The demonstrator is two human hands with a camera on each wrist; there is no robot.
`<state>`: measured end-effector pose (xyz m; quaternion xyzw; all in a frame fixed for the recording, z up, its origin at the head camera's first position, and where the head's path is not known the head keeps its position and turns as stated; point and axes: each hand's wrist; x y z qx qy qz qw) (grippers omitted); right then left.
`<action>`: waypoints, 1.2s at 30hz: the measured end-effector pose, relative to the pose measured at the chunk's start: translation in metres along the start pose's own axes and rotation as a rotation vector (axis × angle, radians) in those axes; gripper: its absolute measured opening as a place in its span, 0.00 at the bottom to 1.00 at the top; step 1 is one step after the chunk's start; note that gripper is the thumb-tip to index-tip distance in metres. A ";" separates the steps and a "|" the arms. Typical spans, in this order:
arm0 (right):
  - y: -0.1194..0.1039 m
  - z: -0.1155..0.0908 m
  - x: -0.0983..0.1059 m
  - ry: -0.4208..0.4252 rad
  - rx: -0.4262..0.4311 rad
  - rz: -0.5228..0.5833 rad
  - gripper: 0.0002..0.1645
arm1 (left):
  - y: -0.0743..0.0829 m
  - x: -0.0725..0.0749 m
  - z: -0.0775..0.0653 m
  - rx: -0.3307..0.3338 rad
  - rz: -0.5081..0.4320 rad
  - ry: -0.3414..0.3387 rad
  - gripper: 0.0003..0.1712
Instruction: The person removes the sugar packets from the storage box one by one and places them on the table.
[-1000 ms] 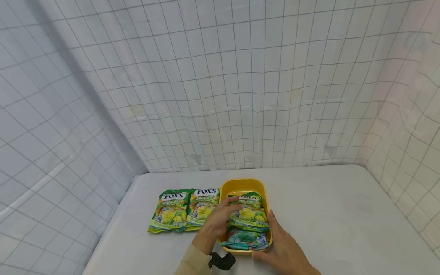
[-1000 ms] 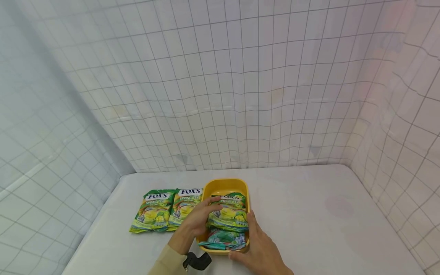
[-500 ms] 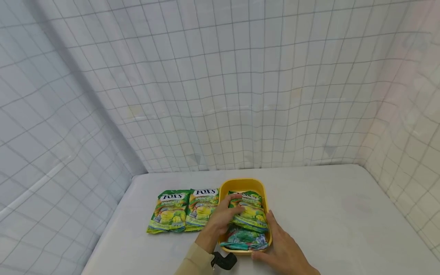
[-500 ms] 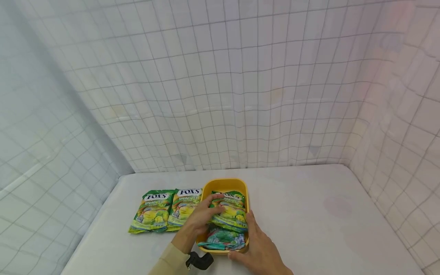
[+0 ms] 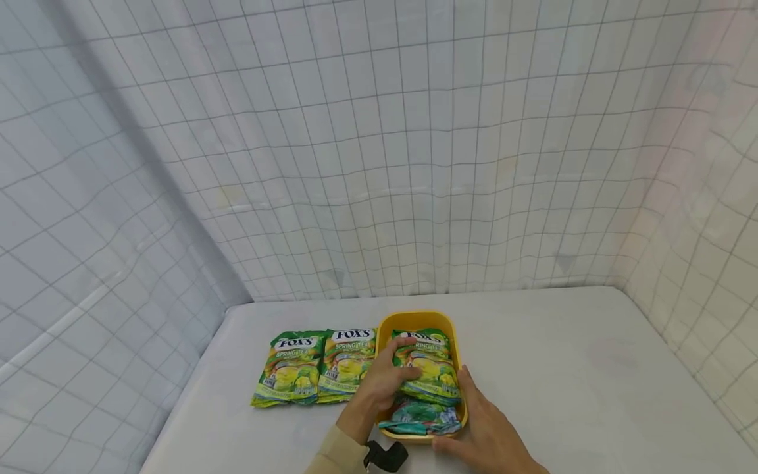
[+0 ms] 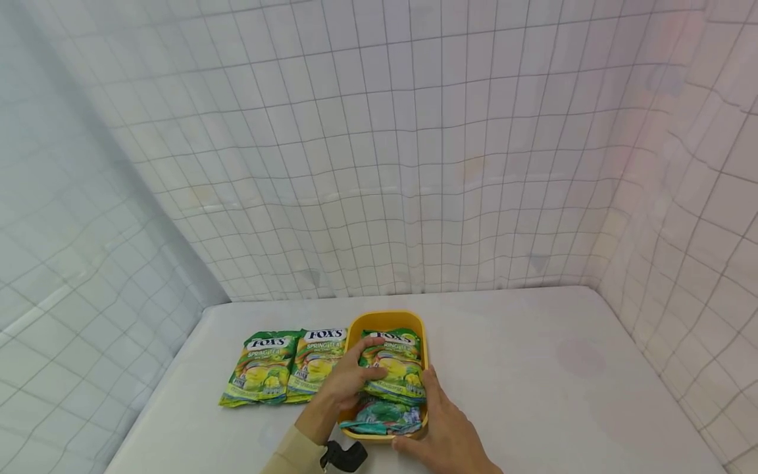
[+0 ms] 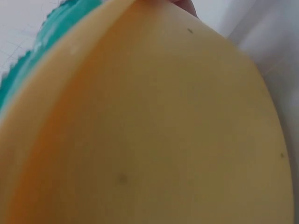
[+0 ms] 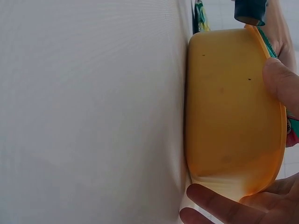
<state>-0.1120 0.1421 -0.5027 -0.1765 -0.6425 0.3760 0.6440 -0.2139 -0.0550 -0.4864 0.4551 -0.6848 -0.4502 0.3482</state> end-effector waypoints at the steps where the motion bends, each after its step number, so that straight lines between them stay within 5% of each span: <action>1: 0.000 0.000 0.000 -0.003 -0.003 -0.001 0.80 | 0.000 0.000 -0.001 -0.007 0.001 0.007 0.32; 19: -0.003 -0.001 -0.001 0.004 -0.024 -0.011 0.79 | 0.001 0.016 -0.024 -0.090 0.007 0.043 0.34; 36: -0.004 -0.002 -0.001 0.001 -0.049 -0.014 0.80 | 0.005 0.050 -0.046 -0.128 -0.214 -0.073 0.42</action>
Point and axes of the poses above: each hand's wrist, its own z-axis towards the middle knuckle, its own x-axis out of the back of the hand, y = z × x, and after that the axes turned 12 degrees about x, right-handed
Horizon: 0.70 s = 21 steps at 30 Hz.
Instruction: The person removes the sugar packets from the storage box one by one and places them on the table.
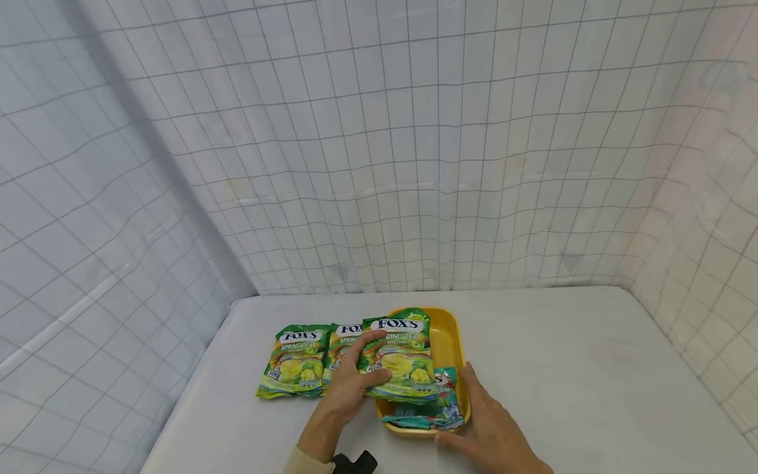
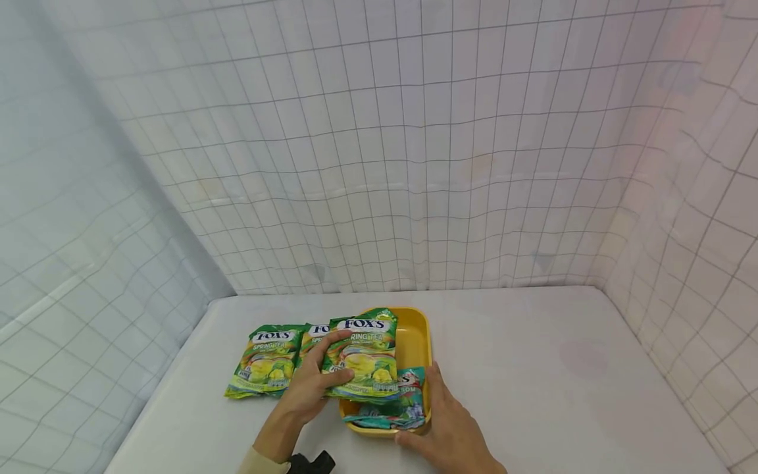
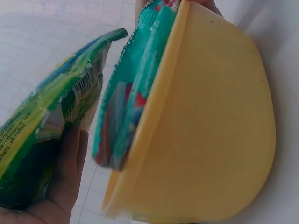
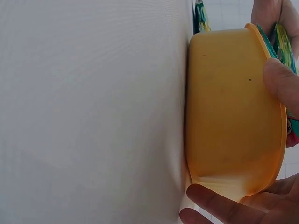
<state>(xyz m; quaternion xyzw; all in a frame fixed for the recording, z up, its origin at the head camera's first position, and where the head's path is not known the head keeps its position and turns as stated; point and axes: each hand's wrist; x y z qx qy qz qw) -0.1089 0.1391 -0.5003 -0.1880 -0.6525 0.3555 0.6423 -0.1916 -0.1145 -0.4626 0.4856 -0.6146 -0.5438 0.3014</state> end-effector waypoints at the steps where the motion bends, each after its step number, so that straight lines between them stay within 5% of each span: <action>1: 0.000 0.000 0.000 -0.001 -0.001 -0.001 0.80 | 0.001 0.002 -0.001 -0.001 -0.016 -0.011 0.42; 12: -0.001 0.001 0.001 0.005 0.005 -0.009 0.81 | -0.004 0.028 -0.015 -0.053 -0.128 -0.055 0.41; 21: 0.000 0.001 0.000 0.007 0.007 -0.011 0.82 | -0.003 0.042 -0.033 -0.011 -0.184 -0.040 0.33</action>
Point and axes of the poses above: each hand's wrist, its own z-axis towards the middle knuckle, its own x-axis out of the back of the hand, y = z × x, and after that the axes turned 12 degrees about x, right-handed
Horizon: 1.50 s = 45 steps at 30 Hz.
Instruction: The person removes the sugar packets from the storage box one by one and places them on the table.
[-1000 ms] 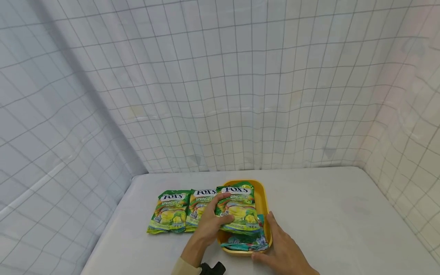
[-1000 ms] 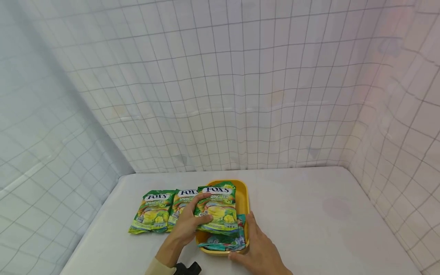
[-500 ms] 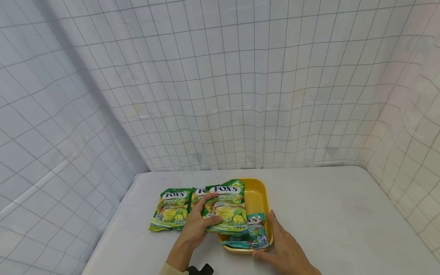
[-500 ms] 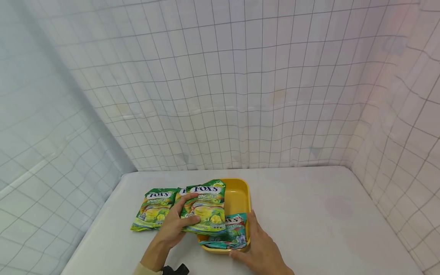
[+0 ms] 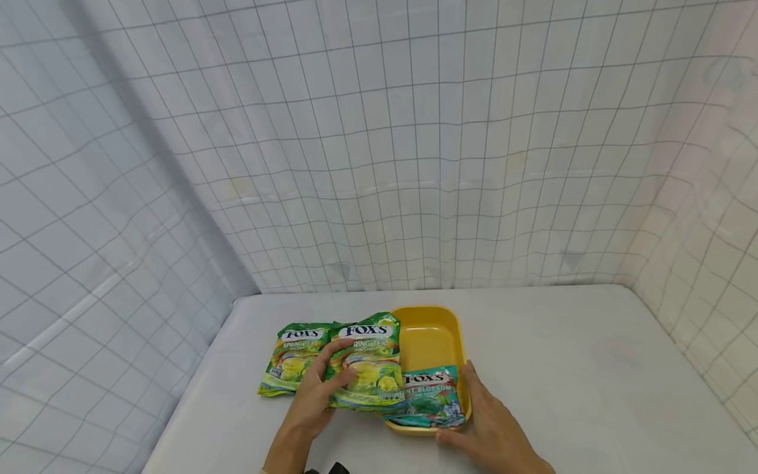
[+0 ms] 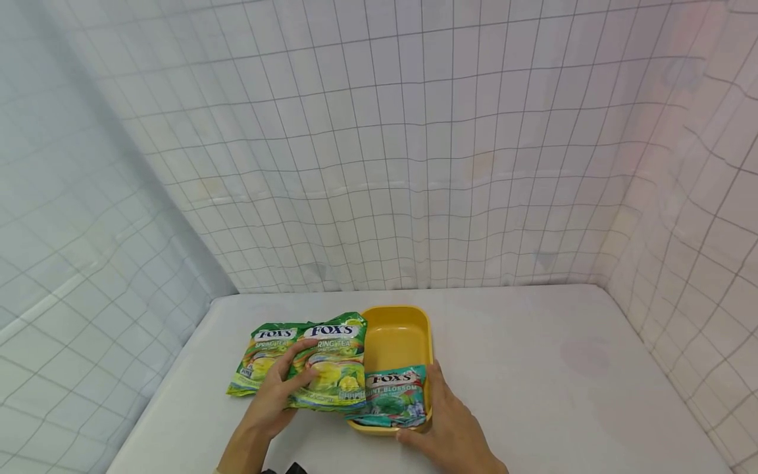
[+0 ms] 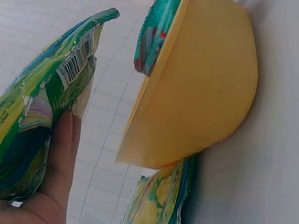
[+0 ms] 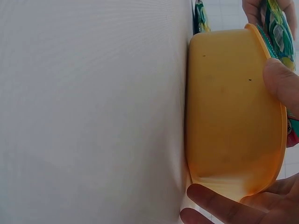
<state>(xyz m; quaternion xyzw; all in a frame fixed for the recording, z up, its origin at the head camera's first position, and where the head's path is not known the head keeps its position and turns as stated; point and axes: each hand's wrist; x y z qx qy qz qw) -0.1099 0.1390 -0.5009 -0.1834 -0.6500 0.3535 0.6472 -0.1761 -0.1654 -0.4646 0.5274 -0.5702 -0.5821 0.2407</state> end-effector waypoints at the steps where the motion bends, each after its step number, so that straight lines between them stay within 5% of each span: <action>1: 0.000 0.000 0.000 0.001 -0.001 -0.001 0.82 | 0.000 0.001 -0.002 0.001 0.002 0.002 0.33; 10: 0.003 -0.001 -0.001 0.012 0.007 -0.011 0.81 | 0.004 0.009 -0.017 0.027 -0.056 0.102 0.33; 21: 0.003 -0.001 0.000 0.027 0.031 -0.003 0.82 | -0.001 0.024 -0.028 -0.006 -0.008 0.117 0.31; 31: 0.004 0.000 -0.001 0.030 0.038 -0.002 0.82 | -0.010 0.038 -0.042 0.091 -0.033 0.253 0.44; 45: 0.003 0.000 -0.001 0.024 0.030 0.007 0.80 | -0.028 0.051 -0.050 0.181 0.016 0.213 0.41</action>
Point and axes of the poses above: each hand's wrist, its own z-axis towards the middle knuckle, its own x-axis out of the back of the hand, y = z × x, and after that the axes turned 12 degrees about x, right-handed
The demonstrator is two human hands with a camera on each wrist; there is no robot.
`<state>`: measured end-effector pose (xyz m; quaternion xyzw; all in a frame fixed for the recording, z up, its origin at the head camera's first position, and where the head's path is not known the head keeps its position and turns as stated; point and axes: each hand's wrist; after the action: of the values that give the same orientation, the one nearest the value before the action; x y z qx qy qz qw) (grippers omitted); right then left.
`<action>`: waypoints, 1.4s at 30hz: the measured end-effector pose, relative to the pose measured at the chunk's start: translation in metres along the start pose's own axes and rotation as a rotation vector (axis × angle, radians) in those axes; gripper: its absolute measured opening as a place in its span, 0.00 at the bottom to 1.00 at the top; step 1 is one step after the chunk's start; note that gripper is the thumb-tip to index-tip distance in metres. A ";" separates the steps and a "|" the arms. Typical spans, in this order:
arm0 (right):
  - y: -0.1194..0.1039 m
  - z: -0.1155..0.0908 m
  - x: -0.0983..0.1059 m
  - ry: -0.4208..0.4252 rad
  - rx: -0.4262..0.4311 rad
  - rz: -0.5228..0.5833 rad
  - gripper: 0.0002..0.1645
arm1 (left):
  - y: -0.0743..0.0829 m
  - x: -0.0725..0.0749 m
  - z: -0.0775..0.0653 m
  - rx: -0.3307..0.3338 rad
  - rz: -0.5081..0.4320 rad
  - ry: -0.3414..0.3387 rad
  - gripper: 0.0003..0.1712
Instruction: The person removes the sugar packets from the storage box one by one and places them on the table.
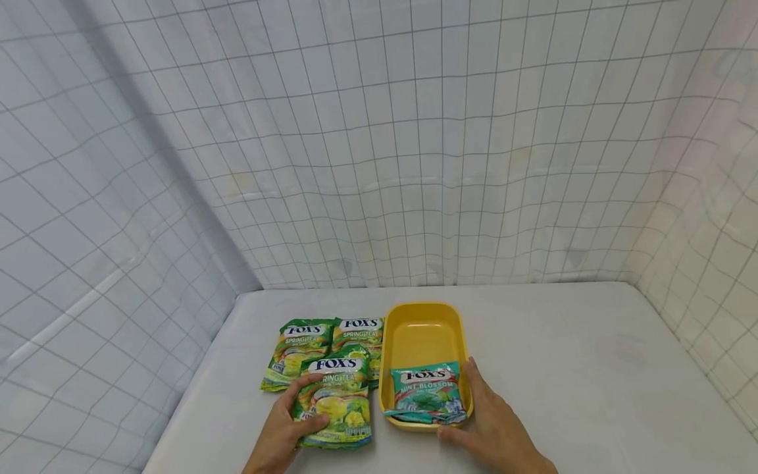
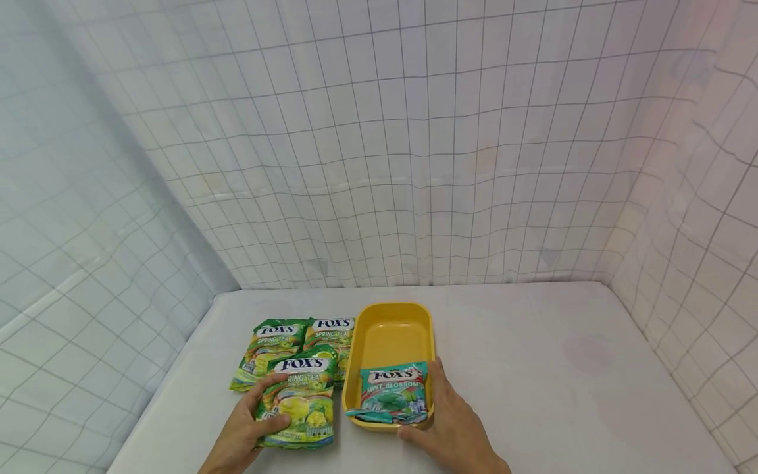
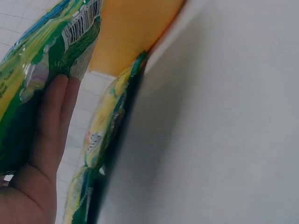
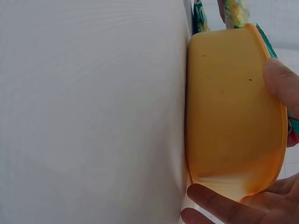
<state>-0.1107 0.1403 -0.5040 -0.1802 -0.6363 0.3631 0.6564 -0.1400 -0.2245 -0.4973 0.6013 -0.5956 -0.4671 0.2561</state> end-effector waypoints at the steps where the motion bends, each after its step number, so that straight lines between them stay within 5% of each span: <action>1: 0.000 0.000 0.000 0.000 -0.001 0.000 0.80 | -0.002 0.000 0.001 0.004 0.007 -0.001 0.41; 13: -0.001 0.000 0.001 0.002 -0.003 0.003 0.82 | -0.017 0.001 0.010 0.042 0.185 0.024 0.42; 25: 0.000 -0.001 0.000 0.003 -0.004 0.000 0.81 | -0.025 -0.003 0.013 0.057 0.231 0.040 0.45; 42: -0.003 -0.001 0.001 -0.009 -0.027 0.003 0.81 | -0.010 -0.011 0.005 -0.036 0.511 0.321 0.45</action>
<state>-0.1088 0.1393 -0.5018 -0.1885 -0.6437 0.3563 0.6505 -0.1382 -0.2110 -0.5057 0.4936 -0.6711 -0.2969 0.4668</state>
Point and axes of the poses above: each hand's wrist, its own z-axis towards the middle knuckle, its own x-axis out of the back of the hand, y = z × x, and after that the axes turned 12 degrees about x, right-handed
